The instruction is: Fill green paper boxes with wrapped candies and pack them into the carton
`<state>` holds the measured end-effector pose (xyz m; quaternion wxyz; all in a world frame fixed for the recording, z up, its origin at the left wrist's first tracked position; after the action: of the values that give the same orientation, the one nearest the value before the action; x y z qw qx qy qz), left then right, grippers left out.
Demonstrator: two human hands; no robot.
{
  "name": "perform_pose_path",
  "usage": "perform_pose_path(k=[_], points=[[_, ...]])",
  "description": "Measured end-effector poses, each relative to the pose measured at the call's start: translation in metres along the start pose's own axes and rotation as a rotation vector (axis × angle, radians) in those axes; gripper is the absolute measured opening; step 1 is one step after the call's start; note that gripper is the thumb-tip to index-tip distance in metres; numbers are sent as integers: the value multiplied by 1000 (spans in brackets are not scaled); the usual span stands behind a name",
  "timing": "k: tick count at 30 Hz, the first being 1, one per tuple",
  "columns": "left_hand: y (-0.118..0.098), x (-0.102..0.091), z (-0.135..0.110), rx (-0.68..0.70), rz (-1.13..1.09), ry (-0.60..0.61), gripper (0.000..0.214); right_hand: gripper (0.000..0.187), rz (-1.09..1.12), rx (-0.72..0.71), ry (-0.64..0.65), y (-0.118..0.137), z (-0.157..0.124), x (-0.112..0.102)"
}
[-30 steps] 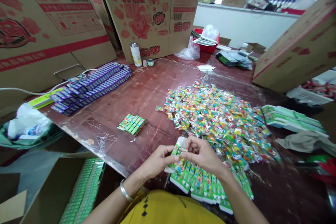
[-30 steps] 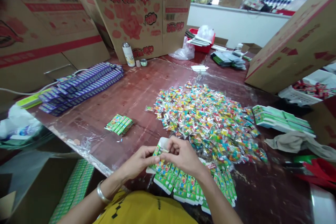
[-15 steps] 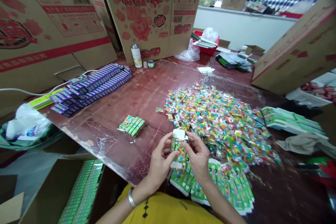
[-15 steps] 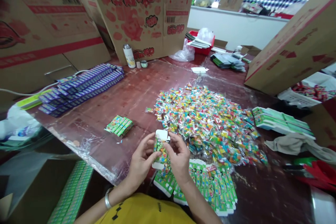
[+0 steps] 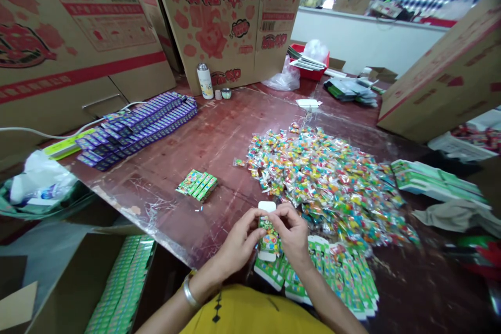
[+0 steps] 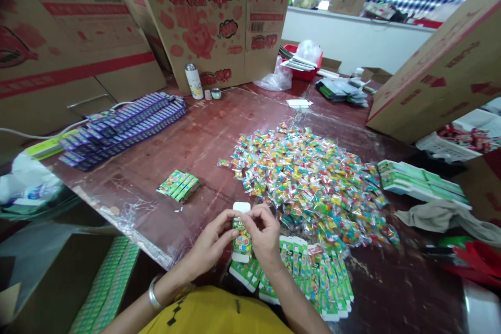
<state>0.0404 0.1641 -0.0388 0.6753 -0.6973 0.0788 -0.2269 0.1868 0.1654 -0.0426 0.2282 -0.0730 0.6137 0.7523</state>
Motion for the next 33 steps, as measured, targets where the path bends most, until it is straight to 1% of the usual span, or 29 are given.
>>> perform_pose_path(k=[2, 5, 8, 10, 11, 13, 15, 16, 20, 23, 26, 28, 33], points=[[-1, -1, 1, -3, -30, 5, 30, 18, -32, -8, 25, 0, 0, -1], [-2, -4, 2, 1, -87, -58, 27, 19, -34, -2, 67, -1, 1, 0], [-1, -5, 2, -2, -152, -111, 23, 13, 91, 47, 77, -1, 2, 3], [0, -4, 2, 1, -172, -138, 20, 16, 172, 81, 57, 1, 3, 4], [1, -4, 1, 6, -178, -153, 20, 17, 183, 79, 57, 3, 4, 4], [1, -5, 1, 17, -184, -176, 19, 14, 159, 32, 98, 8, 7, 5], [0, -5, 0, 17, -175, -177, 19, 17, 157, -3, 168, 11, 11, 5], [0, -6, 0, 15, -163, -173, 20, 19, 173, 12, 204, 11, 13, 5], [-4, -10, 1, 10, -87, -142, 22, 18, 186, 182, 332, 4, 23, 2], [-7, -10, 1, 0, -64, -94, 26, 21, 146, 212, 372, 2, 29, -2], [-9, -8, 1, 0, -68, -60, 37, 24, 117, 197, 381, 3, 32, -3], [-11, -8, 1, 5, -67, -57, 43, 23, 80, 159, 361, 6, 31, -3], [-9, -11, 3, -5, -111, -82, 36, 16, -13, -1, 304, 16, 22, -6]])
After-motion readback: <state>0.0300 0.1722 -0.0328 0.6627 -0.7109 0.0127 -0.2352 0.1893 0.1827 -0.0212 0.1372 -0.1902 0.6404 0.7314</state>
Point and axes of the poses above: each hand's wrist, its own z-axis towards the middle knuckle, its own x-axis out of the palm, y = z × x, the point moved 4 cm from there along z, towards the middle knuckle, and after that the axes turned 14 degrees about -z, right-handed, at the moved point
